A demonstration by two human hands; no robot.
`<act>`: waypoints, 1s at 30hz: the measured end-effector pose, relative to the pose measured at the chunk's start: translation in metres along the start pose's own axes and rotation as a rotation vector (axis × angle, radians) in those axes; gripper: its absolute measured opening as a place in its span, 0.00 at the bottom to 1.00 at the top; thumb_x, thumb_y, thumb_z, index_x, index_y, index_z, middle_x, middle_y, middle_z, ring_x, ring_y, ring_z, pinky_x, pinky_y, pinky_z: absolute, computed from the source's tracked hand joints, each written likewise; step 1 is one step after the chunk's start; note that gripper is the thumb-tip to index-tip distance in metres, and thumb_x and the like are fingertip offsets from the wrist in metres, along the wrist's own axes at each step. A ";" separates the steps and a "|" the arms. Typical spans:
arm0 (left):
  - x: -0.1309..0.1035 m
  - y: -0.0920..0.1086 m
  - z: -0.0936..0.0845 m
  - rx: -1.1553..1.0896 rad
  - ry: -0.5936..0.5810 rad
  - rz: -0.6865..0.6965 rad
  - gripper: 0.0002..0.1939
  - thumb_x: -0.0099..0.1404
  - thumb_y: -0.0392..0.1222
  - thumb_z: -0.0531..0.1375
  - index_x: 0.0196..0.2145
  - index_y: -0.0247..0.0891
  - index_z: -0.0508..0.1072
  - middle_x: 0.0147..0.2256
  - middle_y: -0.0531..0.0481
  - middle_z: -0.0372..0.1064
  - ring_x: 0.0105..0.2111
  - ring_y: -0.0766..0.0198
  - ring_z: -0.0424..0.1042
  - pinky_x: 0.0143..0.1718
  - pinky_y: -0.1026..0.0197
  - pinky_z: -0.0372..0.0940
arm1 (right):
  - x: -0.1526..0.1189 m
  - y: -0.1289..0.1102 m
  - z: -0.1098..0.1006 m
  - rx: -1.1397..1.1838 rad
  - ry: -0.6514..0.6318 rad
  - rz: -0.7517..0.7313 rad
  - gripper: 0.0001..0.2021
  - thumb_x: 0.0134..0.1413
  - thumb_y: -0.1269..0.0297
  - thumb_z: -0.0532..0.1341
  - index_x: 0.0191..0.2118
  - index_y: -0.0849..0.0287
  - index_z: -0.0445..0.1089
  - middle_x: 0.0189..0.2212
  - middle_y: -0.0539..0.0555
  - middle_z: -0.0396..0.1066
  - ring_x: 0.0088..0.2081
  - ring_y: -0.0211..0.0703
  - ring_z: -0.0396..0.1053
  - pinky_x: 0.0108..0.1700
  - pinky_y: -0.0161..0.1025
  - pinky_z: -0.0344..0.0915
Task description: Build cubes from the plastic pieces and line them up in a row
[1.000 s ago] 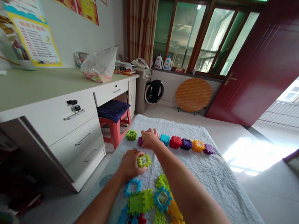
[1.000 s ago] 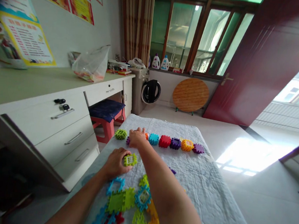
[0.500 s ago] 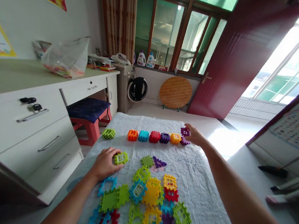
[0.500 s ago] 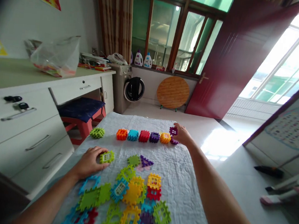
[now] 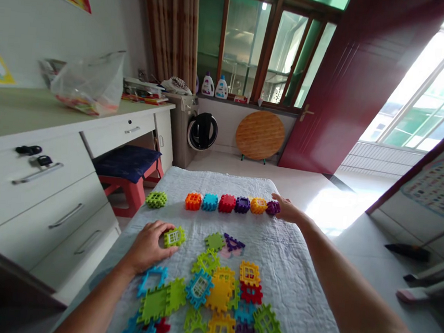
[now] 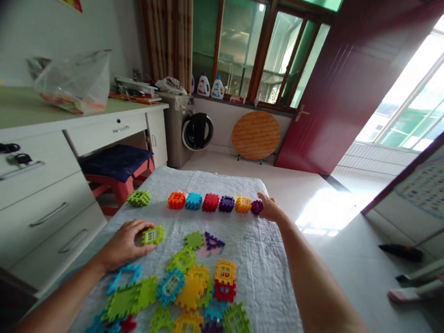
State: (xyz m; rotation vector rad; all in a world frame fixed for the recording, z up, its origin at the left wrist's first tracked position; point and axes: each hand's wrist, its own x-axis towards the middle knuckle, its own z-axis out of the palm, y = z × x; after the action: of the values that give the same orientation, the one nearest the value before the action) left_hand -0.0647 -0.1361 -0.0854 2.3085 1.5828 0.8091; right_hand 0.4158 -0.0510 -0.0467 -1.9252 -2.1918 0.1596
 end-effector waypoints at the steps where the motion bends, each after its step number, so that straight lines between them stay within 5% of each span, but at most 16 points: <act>1: 0.000 -0.001 0.001 -0.002 0.001 0.003 0.24 0.48 0.51 0.65 0.42 0.37 0.72 0.39 0.46 0.70 0.41 0.53 0.67 0.45 0.53 0.63 | -0.001 0.000 0.000 0.000 -0.002 0.006 0.40 0.31 0.75 0.61 0.58 0.59 0.57 0.54 0.59 0.65 0.51 0.56 0.63 0.51 0.44 0.59; 6: 0.000 -0.004 0.003 -0.059 0.021 -0.002 0.25 0.48 0.51 0.65 0.43 0.37 0.72 0.40 0.46 0.69 0.42 0.54 0.67 0.45 0.54 0.63 | -0.010 -0.017 -0.010 0.015 0.151 0.023 0.36 0.38 0.69 0.62 0.59 0.61 0.57 0.55 0.63 0.63 0.54 0.59 0.60 0.52 0.50 0.58; 8: 0.001 -0.002 0.002 -0.095 0.024 -0.021 0.26 0.49 0.51 0.65 0.44 0.37 0.71 0.40 0.46 0.69 0.42 0.54 0.67 0.45 0.54 0.64 | -0.016 -0.042 -0.018 0.080 0.305 -0.027 0.30 0.43 0.67 0.60 0.56 0.61 0.60 0.52 0.62 0.65 0.53 0.56 0.61 0.52 0.50 0.59; 10: 0.002 0.003 0.001 -0.109 0.026 -0.036 0.26 0.48 0.50 0.66 0.44 0.37 0.72 0.41 0.45 0.69 0.43 0.54 0.67 0.46 0.54 0.63 | -0.024 -0.080 -0.024 0.198 0.330 -0.153 0.24 0.46 0.67 0.58 0.53 0.59 0.63 0.46 0.59 0.69 0.48 0.50 0.66 0.50 0.47 0.61; 15: 0.003 0.012 -0.001 -0.091 0.020 -0.077 0.33 0.44 0.47 0.68 0.49 0.36 0.70 0.40 0.44 0.70 0.42 0.52 0.67 0.47 0.50 0.62 | -0.046 -0.193 -0.014 0.314 0.042 -0.527 0.18 0.46 0.70 0.60 0.46 0.58 0.68 0.44 0.55 0.72 0.46 0.45 0.67 0.50 0.42 0.61; 19: 0.001 0.010 -0.002 -0.160 0.054 -0.091 0.38 0.41 0.46 0.68 0.52 0.36 0.68 0.41 0.43 0.70 0.43 0.50 0.67 0.49 0.48 0.61 | -0.040 -0.259 0.017 0.226 -0.109 -0.682 0.25 0.44 0.67 0.64 0.52 0.62 0.65 0.49 0.60 0.69 0.50 0.50 0.64 0.53 0.46 0.58; 23: 0.000 0.006 -0.007 -0.417 0.126 -0.145 0.33 0.48 0.44 0.62 0.53 0.37 0.65 0.43 0.44 0.70 0.46 0.53 0.68 0.50 0.51 0.61 | -0.024 -0.293 0.044 0.088 -0.199 -0.663 0.36 0.40 0.59 0.68 0.57 0.61 0.59 0.53 0.62 0.65 0.53 0.56 0.60 0.52 0.49 0.58; 30: 0.006 -0.003 -0.016 -0.558 0.471 -0.450 0.18 0.50 0.38 0.55 0.41 0.36 0.69 0.34 0.48 0.70 0.36 0.59 0.70 0.39 0.57 0.65 | -0.017 -0.316 0.053 -0.061 -0.289 -0.698 0.33 0.37 0.61 0.68 0.53 0.60 0.62 0.48 0.60 0.67 0.48 0.54 0.63 0.49 0.47 0.58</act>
State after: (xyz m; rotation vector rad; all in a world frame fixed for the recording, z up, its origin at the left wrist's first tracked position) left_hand -0.0749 -0.1316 -0.0717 1.3708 1.6687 1.4996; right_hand 0.1006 -0.1073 -0.0291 -1.1021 -2.9392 0.2617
